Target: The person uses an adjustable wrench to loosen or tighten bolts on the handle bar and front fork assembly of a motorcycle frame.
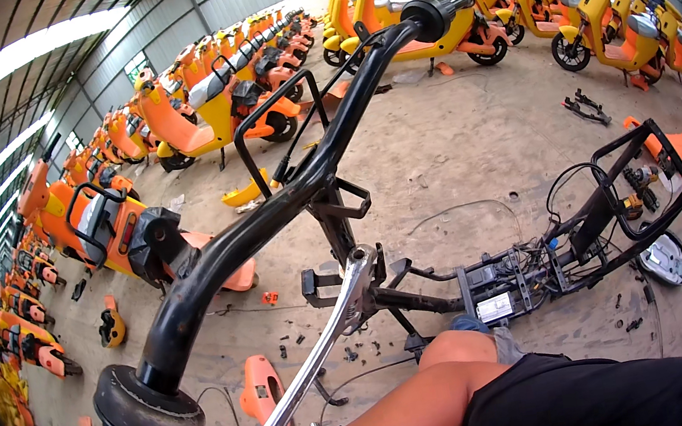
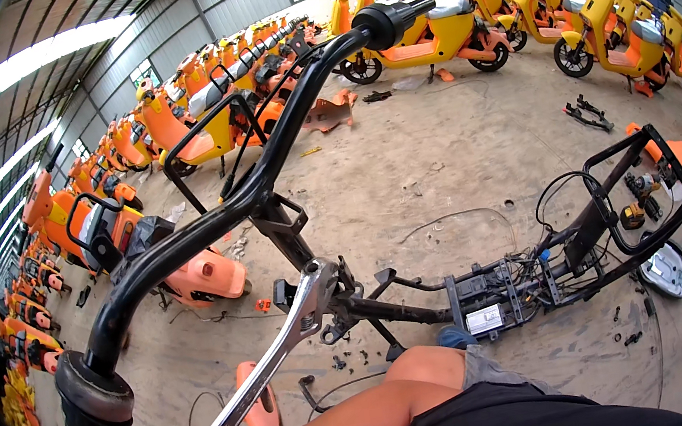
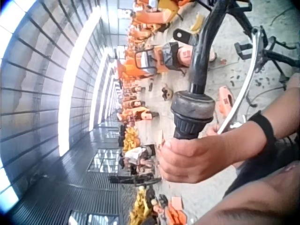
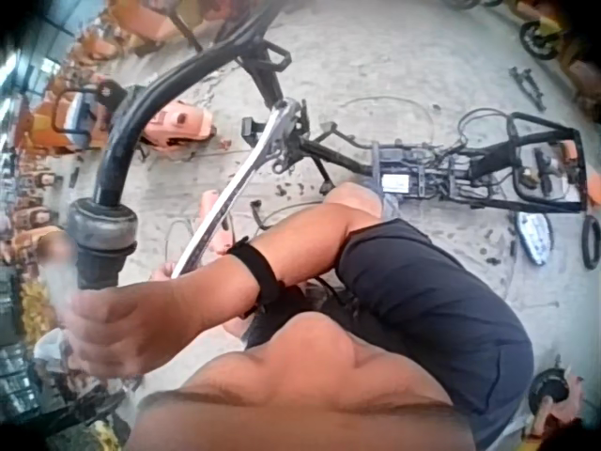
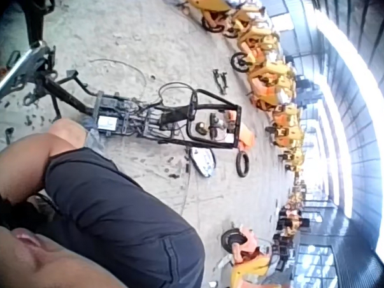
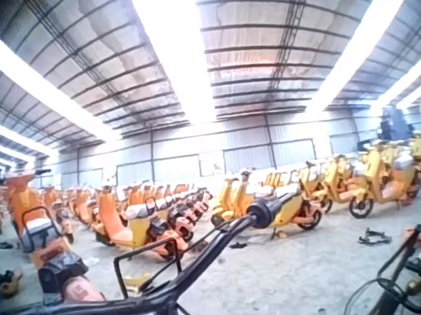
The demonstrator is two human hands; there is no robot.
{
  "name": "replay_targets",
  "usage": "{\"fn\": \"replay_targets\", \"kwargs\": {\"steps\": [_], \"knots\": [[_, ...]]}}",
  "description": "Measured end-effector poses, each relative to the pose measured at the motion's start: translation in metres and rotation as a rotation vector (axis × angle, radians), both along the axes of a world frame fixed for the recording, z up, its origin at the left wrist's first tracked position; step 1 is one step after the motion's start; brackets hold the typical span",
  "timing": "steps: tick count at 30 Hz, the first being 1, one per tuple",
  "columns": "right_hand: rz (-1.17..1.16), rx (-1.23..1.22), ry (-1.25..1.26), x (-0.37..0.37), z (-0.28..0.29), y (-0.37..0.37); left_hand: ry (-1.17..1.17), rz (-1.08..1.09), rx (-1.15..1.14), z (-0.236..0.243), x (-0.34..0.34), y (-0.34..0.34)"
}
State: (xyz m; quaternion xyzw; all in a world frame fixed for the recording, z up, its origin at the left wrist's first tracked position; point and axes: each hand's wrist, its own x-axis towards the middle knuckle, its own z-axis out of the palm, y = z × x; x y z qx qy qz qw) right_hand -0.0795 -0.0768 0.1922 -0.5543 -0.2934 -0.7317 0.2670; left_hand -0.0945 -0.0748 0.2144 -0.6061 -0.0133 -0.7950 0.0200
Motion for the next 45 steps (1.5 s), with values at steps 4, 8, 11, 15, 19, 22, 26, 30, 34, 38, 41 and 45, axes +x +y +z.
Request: {"fn": "replay_targets", "kwargs": {"steps": [4,8,11,15,19,22,26,30,34,38,41,45], "knots": [[0.029,0.013,-0.031,-0.008,0.007,0.006,0.005,-0.007,-0.005,0.000,-0.004,0.001],[0.025,0.065,-0.043,-0.010,0.009,-0.001,0.016,-0.044,-0.007,0.000,-0.004,0.002],[0.017,0.095,-0.050,-0.007,0.010,-0.003,0.051,0.013,0.025,-0.002,-0.006,0.004],[0.022,0.110,-0.055,-0.007,0.012,-0.002,0.146,0.370,0.216,0.005,-0.018,0.005],[0.011,0.108,-0.054,-0.011,0.011,0.003,0.132,0.278,0.228,0.004,-0.014,0.009],[0.022,0.122,-0.059,-0.011,0.013,0.009,0.119,-0.063,0.021,-0.001,-0.013,0.002],[0.020,0.159,-0.053,-0.010,0.011,0.014,0.096,0.024,0.134,-0.003,-0.008,0.021],[-0.030,0.241,-0.086,-0.019,0.022,0.026,0.097,0.062,0.148,-0.001,-0.009,0.014],[-0.101,0.305,-0.145,-0.024,0.026,0.031,0.109,-0.022,0.113,-0.010,-0.003,0.017],[-0.219,0.193,-0.052,-0.025,0.023,0.004,0.145,-0.035,0.105,-0.017,0.002,0.003],[-0.121,0.193,-0.046,-0.035,0.024,0.004,0.131,-0.022,0.101,-0.007,-0.005,0.004],[0.051,0.092,0.053,-0.048,0.026,0.010,0.128,-0.001,0.099,-0.010,-0.015,0.016]]}}
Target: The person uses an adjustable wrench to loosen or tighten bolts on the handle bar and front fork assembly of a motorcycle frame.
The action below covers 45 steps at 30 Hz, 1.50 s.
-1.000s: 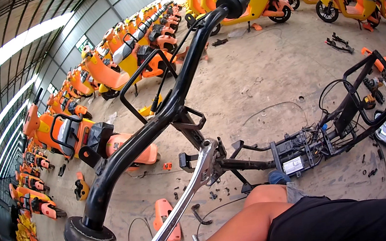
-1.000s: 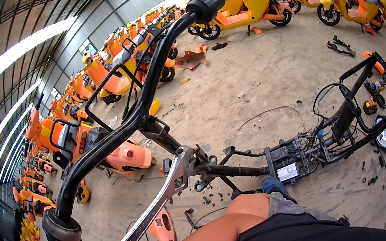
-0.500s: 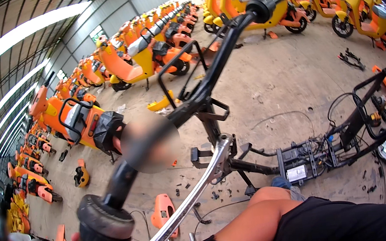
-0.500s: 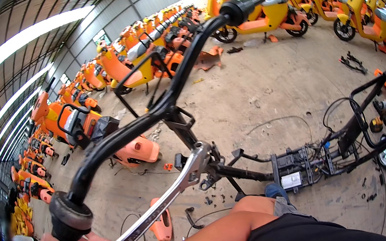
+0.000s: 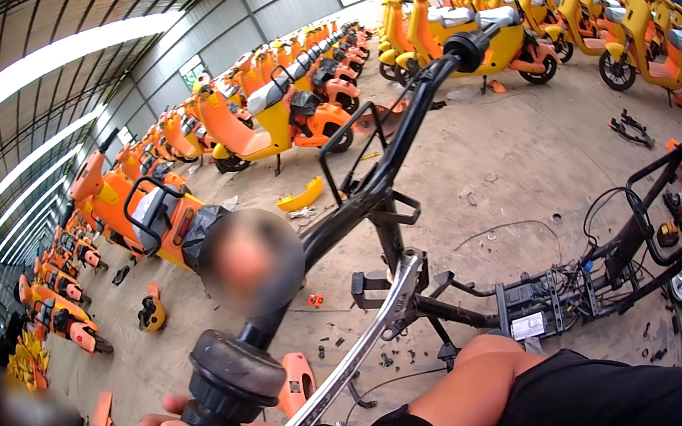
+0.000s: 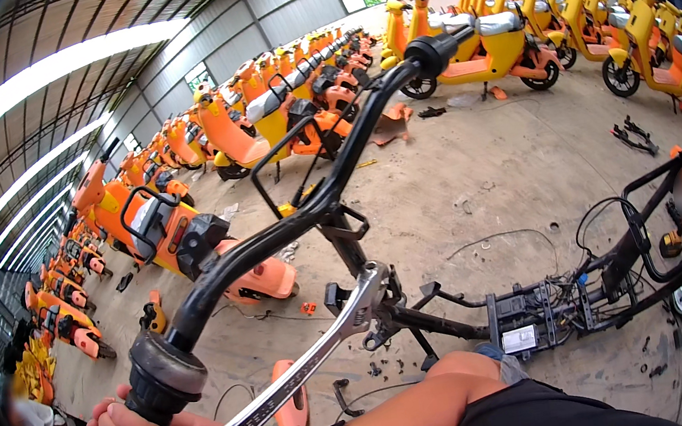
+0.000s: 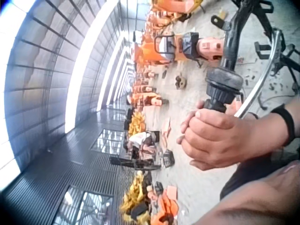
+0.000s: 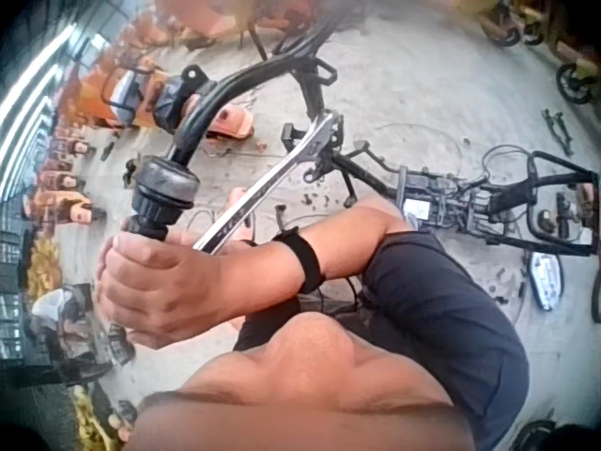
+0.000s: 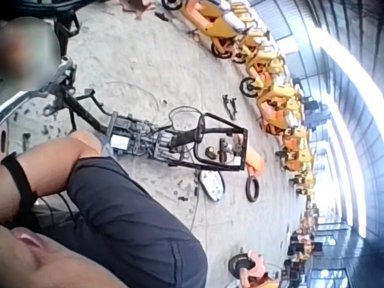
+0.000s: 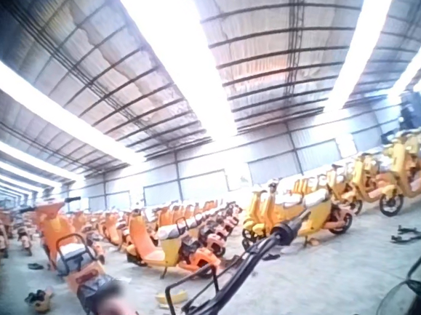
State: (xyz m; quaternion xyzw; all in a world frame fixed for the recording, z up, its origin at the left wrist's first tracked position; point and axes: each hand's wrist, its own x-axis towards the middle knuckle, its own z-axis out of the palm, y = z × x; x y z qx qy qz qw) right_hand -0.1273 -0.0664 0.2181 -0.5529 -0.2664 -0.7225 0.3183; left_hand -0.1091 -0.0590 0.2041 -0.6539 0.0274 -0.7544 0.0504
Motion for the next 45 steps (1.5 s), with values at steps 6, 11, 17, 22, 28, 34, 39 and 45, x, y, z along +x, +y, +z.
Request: {"fn": "replay_targets", "kwargs": {"steps": [6,11,17,22,28,34,39,45], "knots": [[-0.022,0.041,-0.014,0.004,-0.007,-0.009,0.031,-0.035,0.041,-0.004,-0.002,-0.014],[0.004,-0.047,0.009,0.000,-0.003,-0.014,0.020,-0.023,0.052,-0.004,-0.004,-0.008],[0.115,-0.059,0.034,-0.010,0.002,-0.027,0.021,-0.023,0.066,-0.003,-0.007,-0.012],[0.107,-0.033,0.045,-0.011,0.003,-0.025,-0.004,-0.024,0.071,-0.002,-0.012,-0.017],[0.122,-0.079,0.023,-0.011,0.007,-0.039,-0.015,-0.042,0.076,-0.003,-0.015,-0.020],[0.066,-0.028,-0.090,0.008,0.000,-0.024,-0.032,-0.059,0.066,-0.005,-0.018,-0.025],[0.046,-0.100,-0.095,0.012,-0.005,-0.028,-0.039,-0.057,0.044,-0.008,-0.020,-0.032],[0.047,-0.171,-0.118,0.012,-0.007,-0.026,-0.032,-0.008,-0.010,-0.013,-0.017,-0.035]]}}
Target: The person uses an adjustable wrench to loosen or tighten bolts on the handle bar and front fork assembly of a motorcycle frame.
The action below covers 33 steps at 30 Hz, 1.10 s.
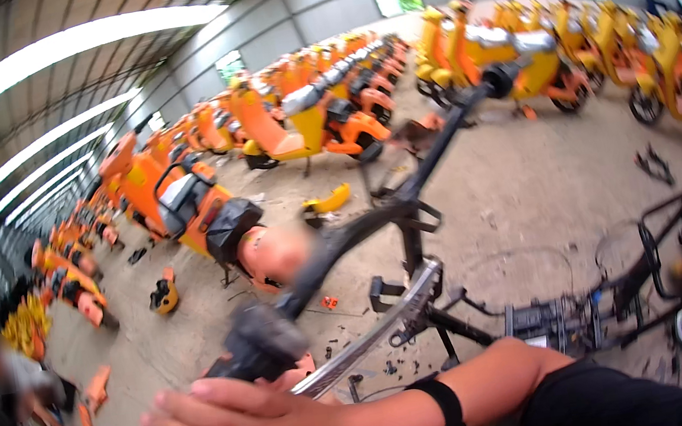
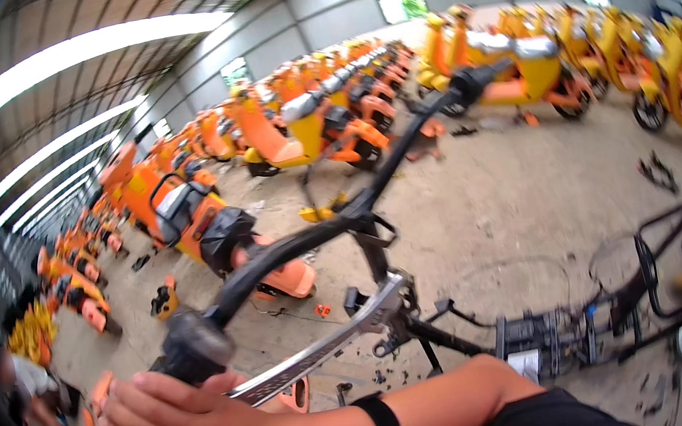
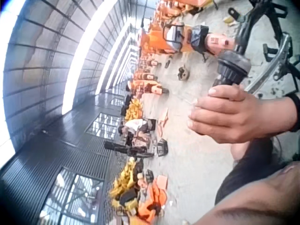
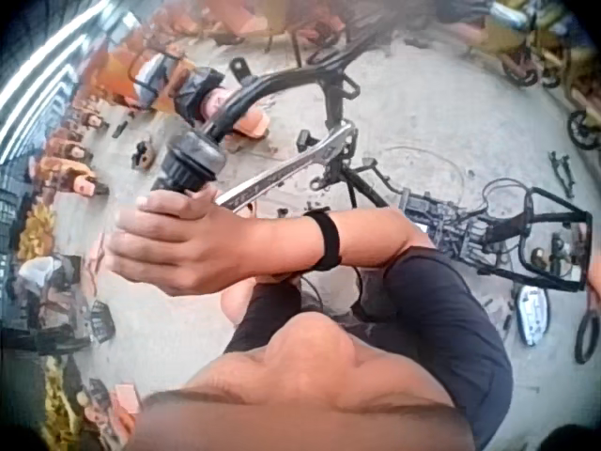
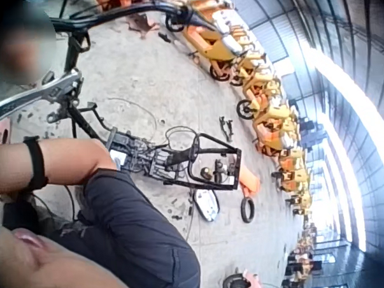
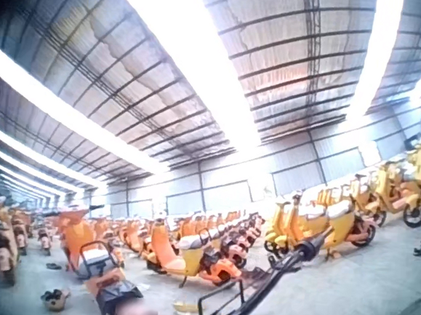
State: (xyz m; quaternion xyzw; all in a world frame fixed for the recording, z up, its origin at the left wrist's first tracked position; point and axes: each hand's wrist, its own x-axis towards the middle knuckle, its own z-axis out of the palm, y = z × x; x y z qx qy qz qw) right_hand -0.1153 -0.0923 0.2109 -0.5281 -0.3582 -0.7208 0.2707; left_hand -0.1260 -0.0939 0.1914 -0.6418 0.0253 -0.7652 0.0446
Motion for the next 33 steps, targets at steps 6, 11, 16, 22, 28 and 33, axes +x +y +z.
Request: {"fn": "replay_targets", "kwargs": {"steps": [6,11,16,22,28,33], "knots": [[-0.109,-0.207,0.227,-0.016,-0.011,-0.031,0.077,0.165,-0.106,-0.027,-0.007,-0.036],[-0.117,-0.135,0.074,-0.010,-0.015,-0.017,0.101,0.268,-0.188,-0.035,-0.010,-0.034],[-0.128,-0.100,0.091,-0.014,-0.015,-0.017,0.085,0.306,-0.197,-0.039,-0.012,-0.040],[-0.105,-0.147,0.191,-0.029,-0.016,-0.027,0.114,0.326,-0.206,-0.043,-0.014,-0.040],[-0.097,-0.158,0.223,-0.037,-0.026,-0.044,0.150,0.329,-0.139,-0.032,-0.004,-0.038],[-0.101,-0.154,0.273,-0.040,-0.030,-0.064,0.112,0.342,-0.070,-0.027,-0.004,-0.039]]}}
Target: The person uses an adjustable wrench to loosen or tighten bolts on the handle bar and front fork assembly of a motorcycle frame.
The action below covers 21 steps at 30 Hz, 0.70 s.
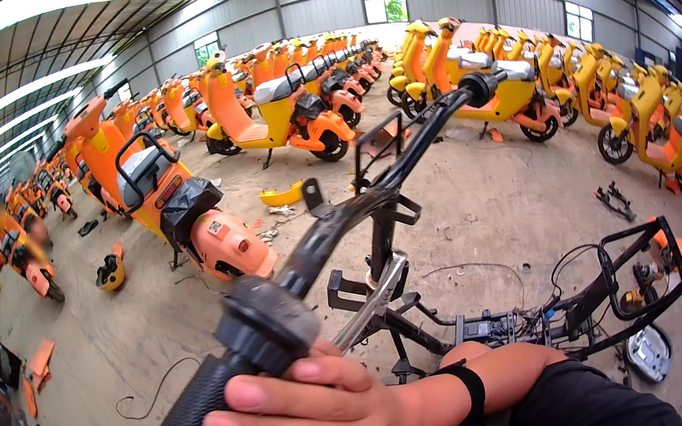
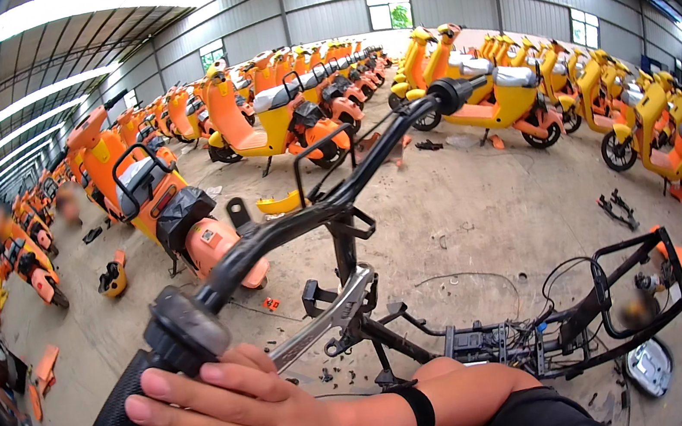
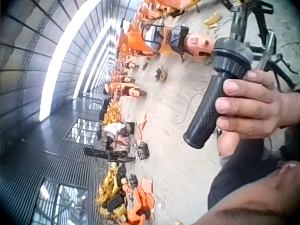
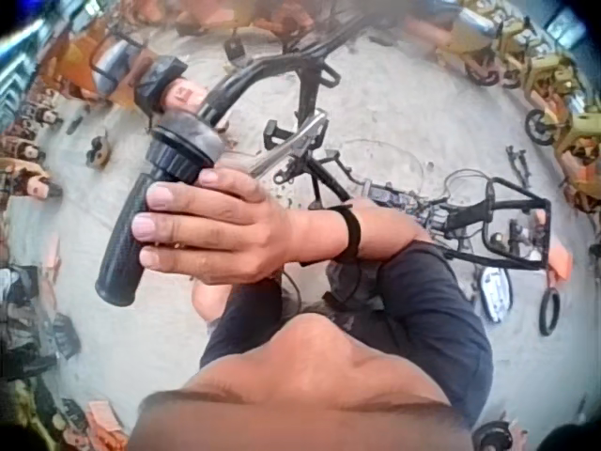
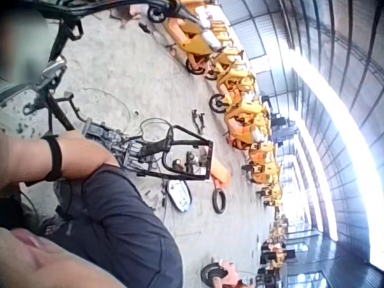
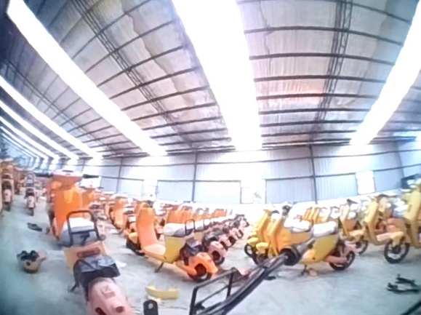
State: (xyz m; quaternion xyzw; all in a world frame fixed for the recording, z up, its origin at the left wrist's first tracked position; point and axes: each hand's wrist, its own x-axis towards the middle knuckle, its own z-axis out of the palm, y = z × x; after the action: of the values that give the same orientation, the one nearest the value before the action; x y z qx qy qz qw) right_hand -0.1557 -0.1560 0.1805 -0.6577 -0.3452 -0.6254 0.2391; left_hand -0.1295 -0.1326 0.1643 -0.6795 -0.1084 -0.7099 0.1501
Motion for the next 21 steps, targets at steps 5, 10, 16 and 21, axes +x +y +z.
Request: {"fn": "replay_targets", "kwargs": {"steps": [5,10,16,21], "knots": [[-0.077,-0.028,0.039,0.019,0.005,0.014,-0.016,-0.159,0.053,-0.005,0.001,0.002],[-0.035,0.037,0.112,0.038,0.003,0.027,-0.044,0.076,0.164,0.008,0.007,-0.001],[0.066,0.040,0.076,0.041,0.004,0.026,-0.039,0.504,0.148,0.004,0.012,0.005],[0.131,0.025,0.113,0.030,0.004,0.012,-0.002,0.870,0.125,0.000,0.014,0.005]]}}
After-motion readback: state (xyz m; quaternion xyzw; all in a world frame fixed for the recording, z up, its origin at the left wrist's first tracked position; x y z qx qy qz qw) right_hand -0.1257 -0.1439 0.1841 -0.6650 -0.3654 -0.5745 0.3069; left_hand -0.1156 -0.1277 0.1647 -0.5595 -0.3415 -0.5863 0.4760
